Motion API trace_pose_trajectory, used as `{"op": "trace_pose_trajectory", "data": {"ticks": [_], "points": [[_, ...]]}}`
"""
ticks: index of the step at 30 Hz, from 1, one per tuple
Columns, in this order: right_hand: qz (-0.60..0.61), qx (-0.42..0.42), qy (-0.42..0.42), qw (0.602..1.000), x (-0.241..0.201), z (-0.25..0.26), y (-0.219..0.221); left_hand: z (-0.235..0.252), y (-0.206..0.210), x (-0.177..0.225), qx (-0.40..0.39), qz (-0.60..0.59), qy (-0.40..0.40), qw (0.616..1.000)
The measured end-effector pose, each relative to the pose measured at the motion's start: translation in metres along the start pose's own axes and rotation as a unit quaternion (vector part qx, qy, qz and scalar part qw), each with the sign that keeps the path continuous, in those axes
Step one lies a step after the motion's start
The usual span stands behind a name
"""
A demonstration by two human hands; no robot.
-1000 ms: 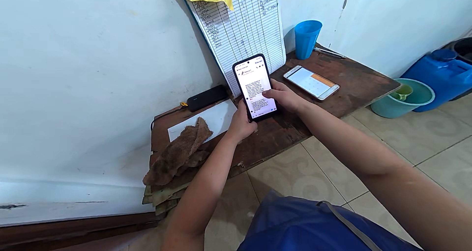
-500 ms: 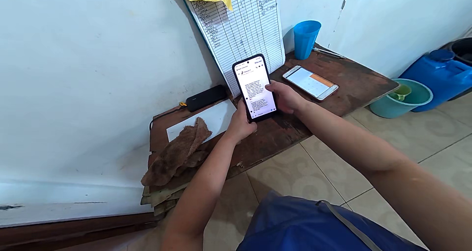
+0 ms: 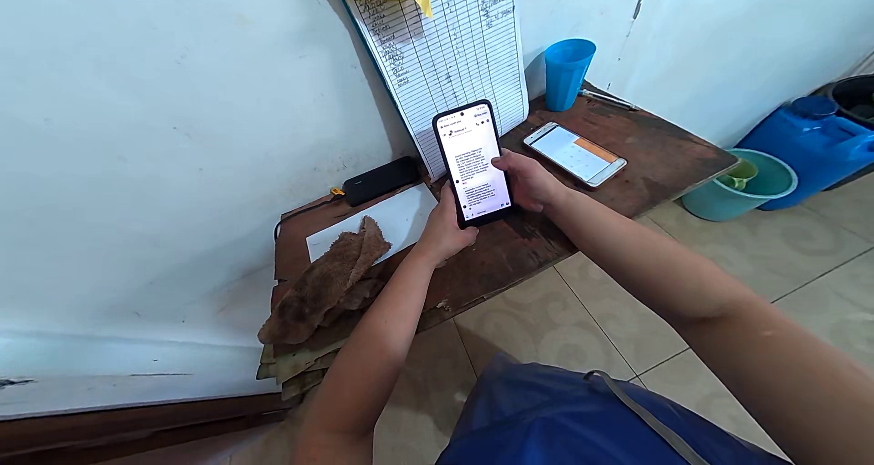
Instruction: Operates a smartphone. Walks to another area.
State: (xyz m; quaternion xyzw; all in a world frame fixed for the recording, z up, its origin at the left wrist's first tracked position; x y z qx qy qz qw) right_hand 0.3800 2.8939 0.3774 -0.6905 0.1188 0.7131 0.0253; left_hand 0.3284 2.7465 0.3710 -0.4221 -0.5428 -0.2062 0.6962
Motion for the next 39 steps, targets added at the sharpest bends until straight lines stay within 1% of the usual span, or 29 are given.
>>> {"op": "trace_pose_trajectory", "data": {"ticks": [15, 32, 39], "points": [[-0.014, 0.001, -0.015, 1.000, -0.0030, -0.0019, 0.0007, 0.0007, 0.0012, -0.0032, 0.006, -0.046, 0.001, 0.999], [-0.023, 0.004, -0.016, 1.000, -0.0025, -0.0011, 0.0001, 0.0004, 0.0009, -0.0032, 0.010, -0.025, 0.016, 1.000], [-0.041, 0.015, -0.027, 0.999, -0.0031, -0.0005, 0.0000, -0.0002, 0.0018, -0.0029, 0.008, -0.030, 0.006, 1.000]]}}
Point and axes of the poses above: each hand's wrist, its own z-axis towards the middle knuckle, its own y-axis out of the palm, x = y × z, the point moved 5 cm from there along z, towards the middle knuckle, and after that the axes turned 11 degrees about -z, right-handed, at the moved point
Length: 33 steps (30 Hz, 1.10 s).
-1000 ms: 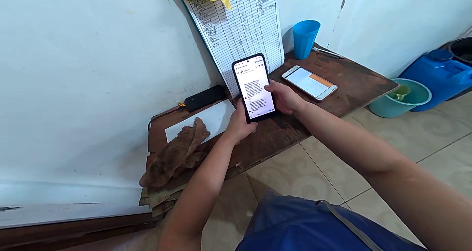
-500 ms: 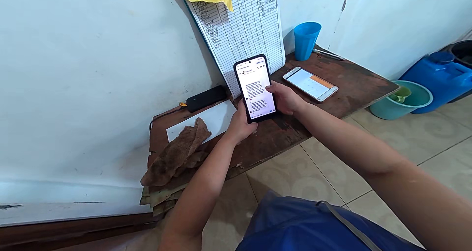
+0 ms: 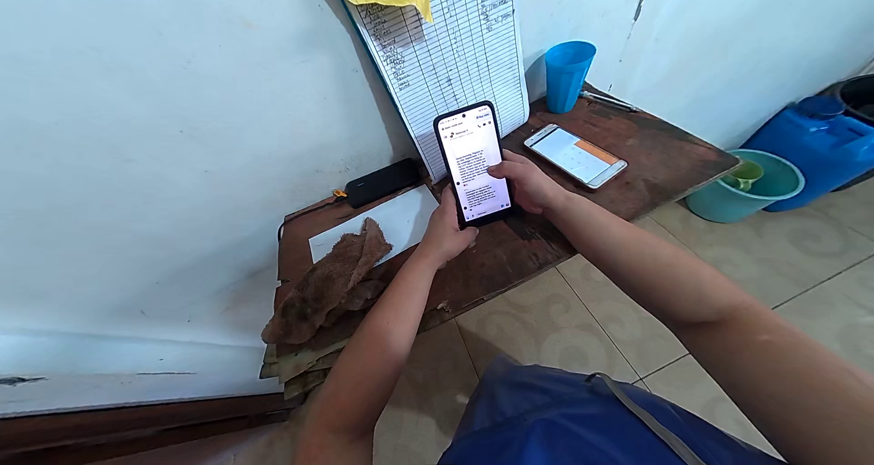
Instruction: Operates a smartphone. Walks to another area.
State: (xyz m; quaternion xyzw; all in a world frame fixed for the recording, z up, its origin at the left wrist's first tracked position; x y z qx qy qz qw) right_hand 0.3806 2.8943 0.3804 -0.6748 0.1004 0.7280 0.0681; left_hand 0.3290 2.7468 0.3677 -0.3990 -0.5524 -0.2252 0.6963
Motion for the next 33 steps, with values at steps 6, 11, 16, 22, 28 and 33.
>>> {"op": "trace_pose_trajectory", "data": {"ticks": [6, 11, 16, 22, 28, 33], "points": [[-0.026, 0.011, -0.017, 0.999, -0.0030, -0.0018, 0.0008, -0.0012, 0.0007, 0.0008, 0.001, -0.005, -0.002, 1.000], [-0.046, 0.018, -0.028, 0.998, -0.0037, -0.0019, 0.0006, -0.0012, 0.0012, 0.0014, -0.001, -0.006, 0.008, 1.000], [-0.060, 0.018, -0.038, 0.997, -0.0040, -0.0020, 0.0006, -0.0012, 0.0013, 0.0014, -0.001, -0.009, 0.007, 1.000], [-0.068, 0.023, -0.034, 0.997, -0.0039, -0.0009, 0.0001, -0.0009, 0.0009, 0.0005, 0.000, -0.006, 0.004, 1.000], [-0.074, 0.023, -0.040, 0.996, -0.0032, 0.0004, -0.0008, -0.0007, 0.0001, -0.0002, 0.001, 0.008, 0.006, 1.000], [-0.077, 0.025, -0.037, 0.996, -0.0026, 0.0015, -0.0018, -0.0006, 0.0000, -0.0004, -0.004, 0.003, 0.008, 1.000]]}}
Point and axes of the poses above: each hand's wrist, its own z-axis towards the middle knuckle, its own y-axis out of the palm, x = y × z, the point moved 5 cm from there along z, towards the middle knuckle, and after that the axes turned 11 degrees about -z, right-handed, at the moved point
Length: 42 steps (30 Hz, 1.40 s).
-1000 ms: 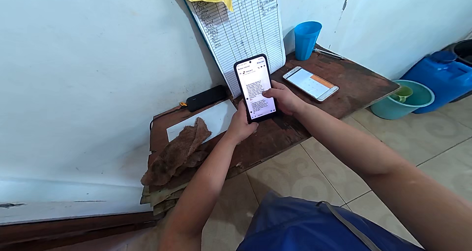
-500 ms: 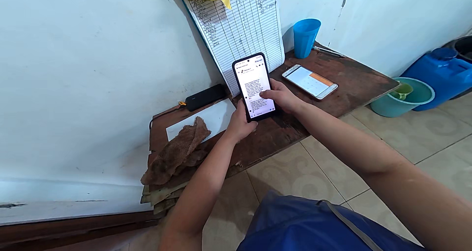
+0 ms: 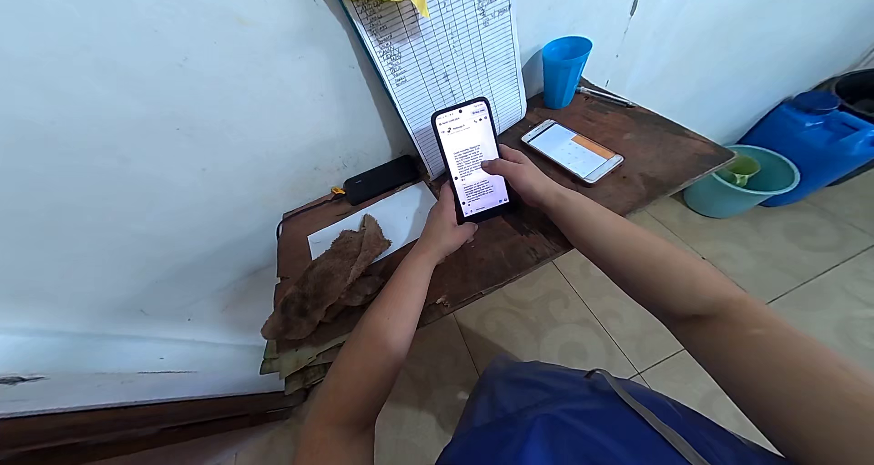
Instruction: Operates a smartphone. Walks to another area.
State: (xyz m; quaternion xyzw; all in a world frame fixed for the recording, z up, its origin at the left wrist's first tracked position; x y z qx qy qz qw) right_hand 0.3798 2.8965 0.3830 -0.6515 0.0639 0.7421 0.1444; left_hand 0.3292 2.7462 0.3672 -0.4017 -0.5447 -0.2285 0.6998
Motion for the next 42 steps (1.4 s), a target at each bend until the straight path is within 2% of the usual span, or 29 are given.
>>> {"op": "trace_pose_trajectory", "data": {"ticks": [14, 33, 42], "points": [[0.014, -0.012, -0.031, 0.999, -0.0004, -0.0008, -0.0016, 0.0029, 0.0009, -0.0038, -0.001, -0.034, 0.002, 0.999], [-0.002, -0.014, -0.032, 0.999, -0.0001, 0.0002, -0.0024, 0.0025, -0.0011, -0.0010, -0.021, -0.012, 0.010, 1.000], [-0.003, -0.022, -0.052, 0.998, -0.0006, -0.0003, -0.0014, -0.0007, 0.0003, 0.0045, -0.012, 0.008, -0.016, 1.000]]}}
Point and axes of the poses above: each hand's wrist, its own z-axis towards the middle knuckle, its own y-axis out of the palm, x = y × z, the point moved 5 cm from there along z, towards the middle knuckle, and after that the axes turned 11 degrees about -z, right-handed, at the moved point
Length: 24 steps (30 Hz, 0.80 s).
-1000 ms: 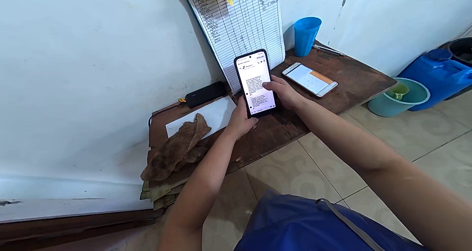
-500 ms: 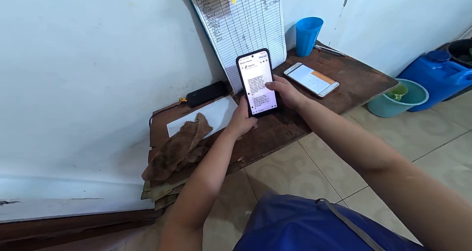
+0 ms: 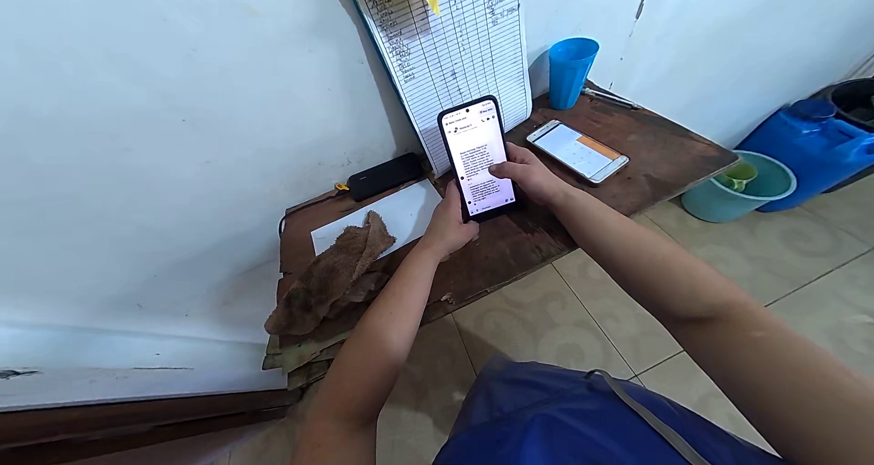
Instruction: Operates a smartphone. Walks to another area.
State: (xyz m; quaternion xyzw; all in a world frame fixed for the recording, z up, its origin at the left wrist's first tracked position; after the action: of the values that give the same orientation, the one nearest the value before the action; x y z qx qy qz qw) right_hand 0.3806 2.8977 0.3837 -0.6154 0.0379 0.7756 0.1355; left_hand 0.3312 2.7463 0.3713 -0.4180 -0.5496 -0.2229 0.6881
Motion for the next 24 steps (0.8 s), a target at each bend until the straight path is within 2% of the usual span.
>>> {"op": "trace_pose_trajectory", "data": {"ticks": [17, 24], "points": [[-0.045, 0.009, 0.005, 0.999, 0.0006, -0.0002, 0.0003, 0.0002, -0.0005, -0.0011, 0.007, 0.018, 0.000, 1.000], [-0.024, 0.005, 0.000, 1.000, 0.0013, 0.0000, -0.0005, 0.0008, -0.0002, -0.0014, 0.004, 0.012, -0.002, 1.000]]}}
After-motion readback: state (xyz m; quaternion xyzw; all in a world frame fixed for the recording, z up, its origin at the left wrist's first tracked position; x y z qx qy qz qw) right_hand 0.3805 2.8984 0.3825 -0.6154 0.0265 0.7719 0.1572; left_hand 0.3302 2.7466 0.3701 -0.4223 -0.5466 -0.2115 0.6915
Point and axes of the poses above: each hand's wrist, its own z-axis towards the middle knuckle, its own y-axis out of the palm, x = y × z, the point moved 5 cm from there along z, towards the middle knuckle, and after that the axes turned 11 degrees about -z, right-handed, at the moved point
